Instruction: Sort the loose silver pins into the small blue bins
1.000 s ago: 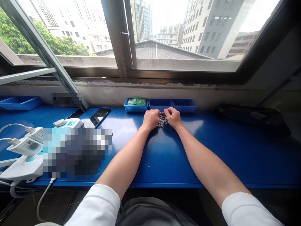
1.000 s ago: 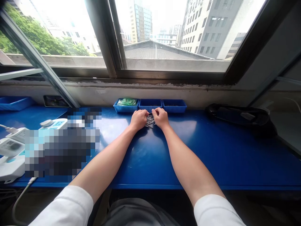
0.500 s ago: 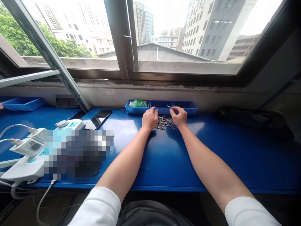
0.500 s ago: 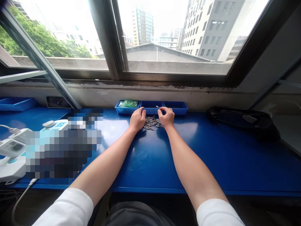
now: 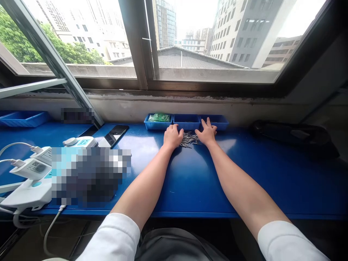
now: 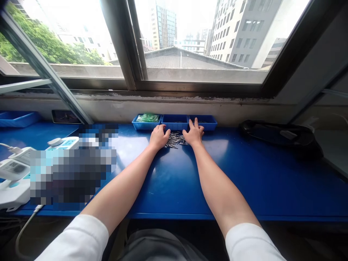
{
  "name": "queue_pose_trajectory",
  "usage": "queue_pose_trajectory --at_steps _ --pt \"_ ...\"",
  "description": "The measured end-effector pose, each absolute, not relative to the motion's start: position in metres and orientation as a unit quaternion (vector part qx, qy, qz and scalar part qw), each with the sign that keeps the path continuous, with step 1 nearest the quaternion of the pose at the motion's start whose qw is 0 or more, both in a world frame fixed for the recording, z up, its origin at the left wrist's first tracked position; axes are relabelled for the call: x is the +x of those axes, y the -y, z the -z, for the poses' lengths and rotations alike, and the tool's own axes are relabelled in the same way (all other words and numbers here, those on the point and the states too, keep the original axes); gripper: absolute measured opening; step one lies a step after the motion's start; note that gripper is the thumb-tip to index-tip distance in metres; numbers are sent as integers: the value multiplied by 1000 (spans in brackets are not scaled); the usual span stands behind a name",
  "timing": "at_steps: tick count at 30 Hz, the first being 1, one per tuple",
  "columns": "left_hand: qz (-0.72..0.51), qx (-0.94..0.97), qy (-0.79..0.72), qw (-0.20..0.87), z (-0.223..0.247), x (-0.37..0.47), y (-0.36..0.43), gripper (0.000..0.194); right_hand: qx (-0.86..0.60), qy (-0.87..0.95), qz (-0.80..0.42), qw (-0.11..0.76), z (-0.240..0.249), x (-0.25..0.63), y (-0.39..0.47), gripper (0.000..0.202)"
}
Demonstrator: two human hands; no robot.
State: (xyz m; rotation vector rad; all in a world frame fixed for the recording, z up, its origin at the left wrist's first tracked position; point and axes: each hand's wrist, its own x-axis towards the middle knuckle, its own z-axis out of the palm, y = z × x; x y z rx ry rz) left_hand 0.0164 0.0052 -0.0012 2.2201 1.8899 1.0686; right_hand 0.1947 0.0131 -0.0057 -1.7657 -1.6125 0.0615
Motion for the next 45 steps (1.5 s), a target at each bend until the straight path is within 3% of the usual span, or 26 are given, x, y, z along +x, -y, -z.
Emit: queue_pose_trajectory --at_steps 4,8,15,35,45 --pt "-320 732 -601 2 0 19 -1 42 -640 645 26 417 4 184 -6 44" --pt "-267 753 -601 -17 0 20 1 41 -623 696 -24 357 4 172 1 26" --pt "-245 784 -570 -5 3 20 0 40 -642 716 -54 268 9 170 -1 29" --pt "-200 812 -548 -7 6 21 -1 36 -654 701 -83 274 8 170 -7 17" --pt "-268 812 -518 -15 1 21 0 26 -591 721 -74 353 8 169 -7 21"
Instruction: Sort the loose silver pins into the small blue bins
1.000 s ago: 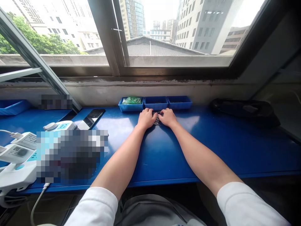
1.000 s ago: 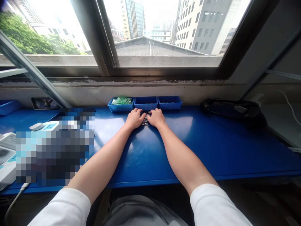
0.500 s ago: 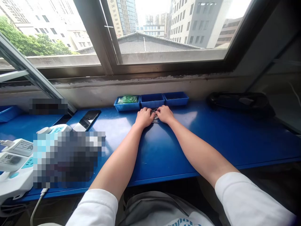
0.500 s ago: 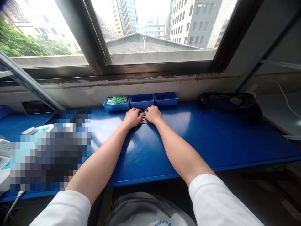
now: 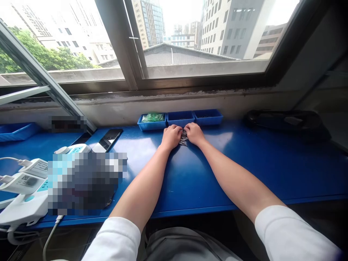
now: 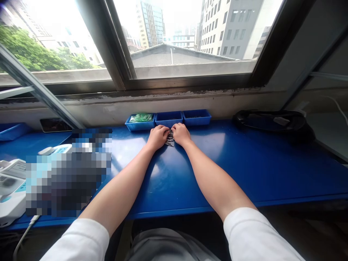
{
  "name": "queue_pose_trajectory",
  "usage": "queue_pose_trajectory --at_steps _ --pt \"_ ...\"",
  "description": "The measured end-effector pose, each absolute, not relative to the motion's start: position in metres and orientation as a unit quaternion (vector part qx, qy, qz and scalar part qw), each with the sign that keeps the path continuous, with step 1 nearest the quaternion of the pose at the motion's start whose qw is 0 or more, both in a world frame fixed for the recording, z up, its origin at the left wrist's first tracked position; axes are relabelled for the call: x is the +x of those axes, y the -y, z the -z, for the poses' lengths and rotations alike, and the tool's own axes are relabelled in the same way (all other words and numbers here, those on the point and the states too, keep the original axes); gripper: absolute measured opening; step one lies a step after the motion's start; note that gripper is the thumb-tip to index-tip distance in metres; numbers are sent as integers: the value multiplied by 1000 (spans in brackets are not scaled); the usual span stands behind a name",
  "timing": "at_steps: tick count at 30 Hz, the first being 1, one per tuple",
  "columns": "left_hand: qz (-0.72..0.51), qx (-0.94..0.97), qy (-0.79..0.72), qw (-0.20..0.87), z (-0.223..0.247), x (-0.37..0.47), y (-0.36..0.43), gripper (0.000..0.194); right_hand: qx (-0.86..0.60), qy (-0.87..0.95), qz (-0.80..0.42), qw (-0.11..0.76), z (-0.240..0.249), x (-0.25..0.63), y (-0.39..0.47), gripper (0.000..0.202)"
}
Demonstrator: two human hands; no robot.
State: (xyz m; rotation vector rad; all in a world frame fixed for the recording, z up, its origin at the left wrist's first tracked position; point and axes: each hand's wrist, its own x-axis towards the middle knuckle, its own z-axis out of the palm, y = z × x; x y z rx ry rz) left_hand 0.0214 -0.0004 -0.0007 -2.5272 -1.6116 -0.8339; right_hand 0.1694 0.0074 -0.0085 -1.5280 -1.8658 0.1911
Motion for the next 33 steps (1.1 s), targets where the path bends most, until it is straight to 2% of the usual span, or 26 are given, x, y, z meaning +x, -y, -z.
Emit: queue_pose_trajectory --at_steps 6,16,20,27,33 --pt "326 -801 501 14 -2 21 0 25 -528 742 -73 406 6 167 -6 23" --pt "337 -768 544 13 -6 20 0 28 -497 699 -134 496 9 168 -3 21" --pt "342 -762 551 2 -5 19 -1 29 -497 692 -155 500 8 170 -3 14" --pt "374 -782 498 -8 -3 20 -2 27 -510 677 -154 508 6 171 -4 17" --pt "370 -766 526 5 -2 19 -4 25 -454 660 -227 554 4 169 -2 17"
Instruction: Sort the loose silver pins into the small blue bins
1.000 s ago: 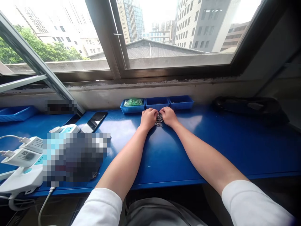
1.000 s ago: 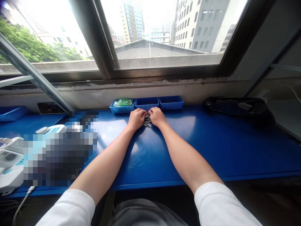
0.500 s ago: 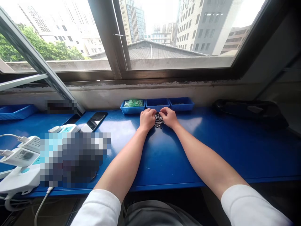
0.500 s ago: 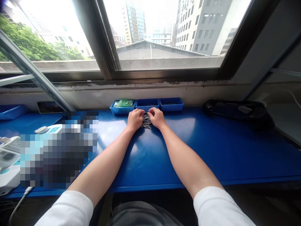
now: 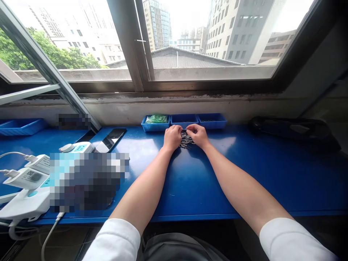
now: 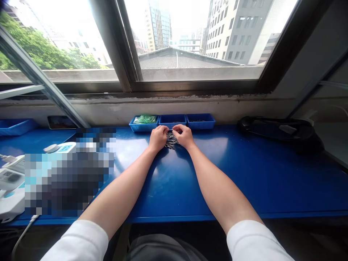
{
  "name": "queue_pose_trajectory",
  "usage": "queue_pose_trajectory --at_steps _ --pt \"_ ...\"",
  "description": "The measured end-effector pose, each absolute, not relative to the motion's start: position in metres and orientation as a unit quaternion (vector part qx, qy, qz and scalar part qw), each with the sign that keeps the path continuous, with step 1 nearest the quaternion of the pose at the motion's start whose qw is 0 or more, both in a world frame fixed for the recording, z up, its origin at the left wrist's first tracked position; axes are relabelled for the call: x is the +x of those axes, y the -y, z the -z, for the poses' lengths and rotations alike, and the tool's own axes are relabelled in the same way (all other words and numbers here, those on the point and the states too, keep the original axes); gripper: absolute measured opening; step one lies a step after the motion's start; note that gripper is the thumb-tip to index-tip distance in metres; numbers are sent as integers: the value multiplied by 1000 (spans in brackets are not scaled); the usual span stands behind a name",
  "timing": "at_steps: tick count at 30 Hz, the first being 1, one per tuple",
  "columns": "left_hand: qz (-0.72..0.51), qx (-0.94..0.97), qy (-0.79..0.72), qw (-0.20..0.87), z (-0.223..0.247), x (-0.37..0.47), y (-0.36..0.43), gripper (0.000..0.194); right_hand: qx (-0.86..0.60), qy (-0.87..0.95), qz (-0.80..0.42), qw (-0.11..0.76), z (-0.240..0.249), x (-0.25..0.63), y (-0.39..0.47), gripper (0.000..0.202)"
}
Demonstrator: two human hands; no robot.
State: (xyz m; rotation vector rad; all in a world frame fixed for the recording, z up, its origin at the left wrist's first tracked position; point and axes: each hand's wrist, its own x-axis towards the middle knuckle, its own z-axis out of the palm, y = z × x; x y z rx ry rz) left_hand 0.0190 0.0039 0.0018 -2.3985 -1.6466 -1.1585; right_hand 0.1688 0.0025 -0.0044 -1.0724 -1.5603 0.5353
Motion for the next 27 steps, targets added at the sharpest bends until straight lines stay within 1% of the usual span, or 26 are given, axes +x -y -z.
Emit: queue_pose_trajectory --at_steps 6,8,10,13,16,21,23,27 --pt "373 -763 529 0 -2 18 -4 28 -451 627 -276 573 3 173 -5 19" --pt "372 -746 552 -3 -3 16 -5 28 -472 622 -248 573 2 176 -6 19" --pt "363 -724 586 -8 -3 12 -6 27 -505 624 -192 564 0 180 -7 22" --pt "342 -700 627 -20 -3 8 -9 27 -564 622 -116 531 -3 183 -6 34" --pt "322 -698 639 -28 -1 6 -10 26 -610 623 -77 484 -3 184 -5 44" --pt "278 -717 639 -24 2 9 -10 26 -648 635 -16 420 2 187 -11 56" --pt "268 -721 638 -21 2 10 -10 27 -671 625 -5 400 4 190 -13 62" --pt "261 -729 633 -18 1 10 -9 27 -694 630 -19 348 6 191 -12 75"
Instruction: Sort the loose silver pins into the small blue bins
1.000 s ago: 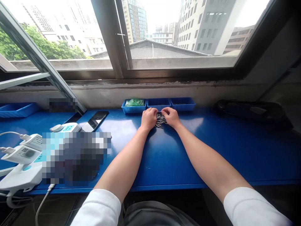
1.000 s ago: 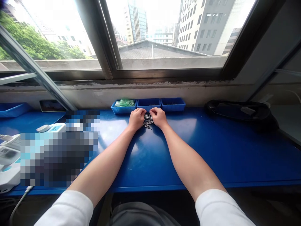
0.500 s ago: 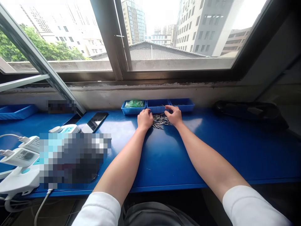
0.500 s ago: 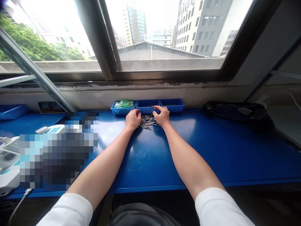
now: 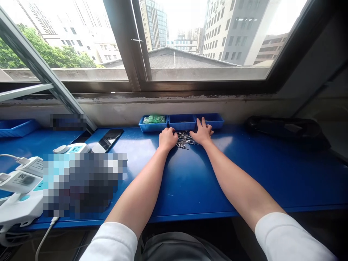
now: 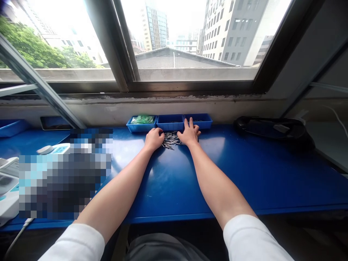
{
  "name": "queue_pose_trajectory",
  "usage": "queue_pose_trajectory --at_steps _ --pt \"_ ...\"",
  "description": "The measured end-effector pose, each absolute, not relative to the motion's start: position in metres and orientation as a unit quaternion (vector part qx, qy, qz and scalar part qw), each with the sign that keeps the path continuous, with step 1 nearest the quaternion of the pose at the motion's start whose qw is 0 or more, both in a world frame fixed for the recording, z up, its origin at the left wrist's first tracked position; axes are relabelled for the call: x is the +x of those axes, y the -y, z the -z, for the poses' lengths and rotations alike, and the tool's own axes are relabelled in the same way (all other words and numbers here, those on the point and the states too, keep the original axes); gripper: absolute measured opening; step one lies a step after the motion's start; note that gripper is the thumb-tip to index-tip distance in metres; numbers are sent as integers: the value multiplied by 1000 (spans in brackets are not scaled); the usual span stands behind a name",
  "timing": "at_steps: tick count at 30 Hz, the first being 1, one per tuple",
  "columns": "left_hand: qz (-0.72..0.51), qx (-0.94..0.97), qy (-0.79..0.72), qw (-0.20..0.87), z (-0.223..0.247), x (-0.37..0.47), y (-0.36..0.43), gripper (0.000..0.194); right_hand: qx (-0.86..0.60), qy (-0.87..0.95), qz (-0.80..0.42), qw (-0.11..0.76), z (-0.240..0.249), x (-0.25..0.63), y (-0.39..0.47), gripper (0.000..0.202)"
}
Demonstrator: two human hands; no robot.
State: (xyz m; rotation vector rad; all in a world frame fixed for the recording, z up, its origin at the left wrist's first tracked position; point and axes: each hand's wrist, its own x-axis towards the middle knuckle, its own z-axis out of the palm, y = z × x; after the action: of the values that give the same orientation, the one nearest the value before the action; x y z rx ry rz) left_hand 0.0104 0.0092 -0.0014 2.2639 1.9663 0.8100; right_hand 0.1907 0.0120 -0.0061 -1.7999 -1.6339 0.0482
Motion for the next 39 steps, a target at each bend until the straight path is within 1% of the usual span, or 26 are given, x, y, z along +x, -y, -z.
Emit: queue_pose_trajectory --at_steps 2,4,6,8,10,15,18,26,32,36,39 --pt "-259 732 -630 19 1 11 -9 27 -679 640 0 359 6 187 -9 71" --pt "-260 740 -620 23 0 12 -8 30 -658 649 23 382 5 183 -5 61" --pt "-258 756 -600 23 0 13 -7 35 -639 665 25 385 5 178 -2 48" --pt "-249 777 -578 18 1 14 -5 40 -632 684 8 364 6 175 1 38" --pt "-231 796 -559 7 2 15 -3 43 -639 694 -10 332 8 173 2 35" --pt "-195 815 -545 -37 5 17 0 36 -645 726 -38 235 9 170 -2 30" --pt "-197 813 -546 -42 5 18 1 34 -633 741 -44 220 8 169 -4 26" --pt "-193 807 -557 -30 5 20 0 37 -617 740 -81 255 7 174 -9 22" --pt "-214 804 -555 -22 2 20 2 33 -594 738 -84 309 9 175 -10 18" --pt "-248 806 -536 -31 -3 22 4 26 -578 731 -88 352 9 176 -9 21" --pt "-261 813 -520 -24 -5 22 4 26 -557 731 -92 383 9 176 -8 22"
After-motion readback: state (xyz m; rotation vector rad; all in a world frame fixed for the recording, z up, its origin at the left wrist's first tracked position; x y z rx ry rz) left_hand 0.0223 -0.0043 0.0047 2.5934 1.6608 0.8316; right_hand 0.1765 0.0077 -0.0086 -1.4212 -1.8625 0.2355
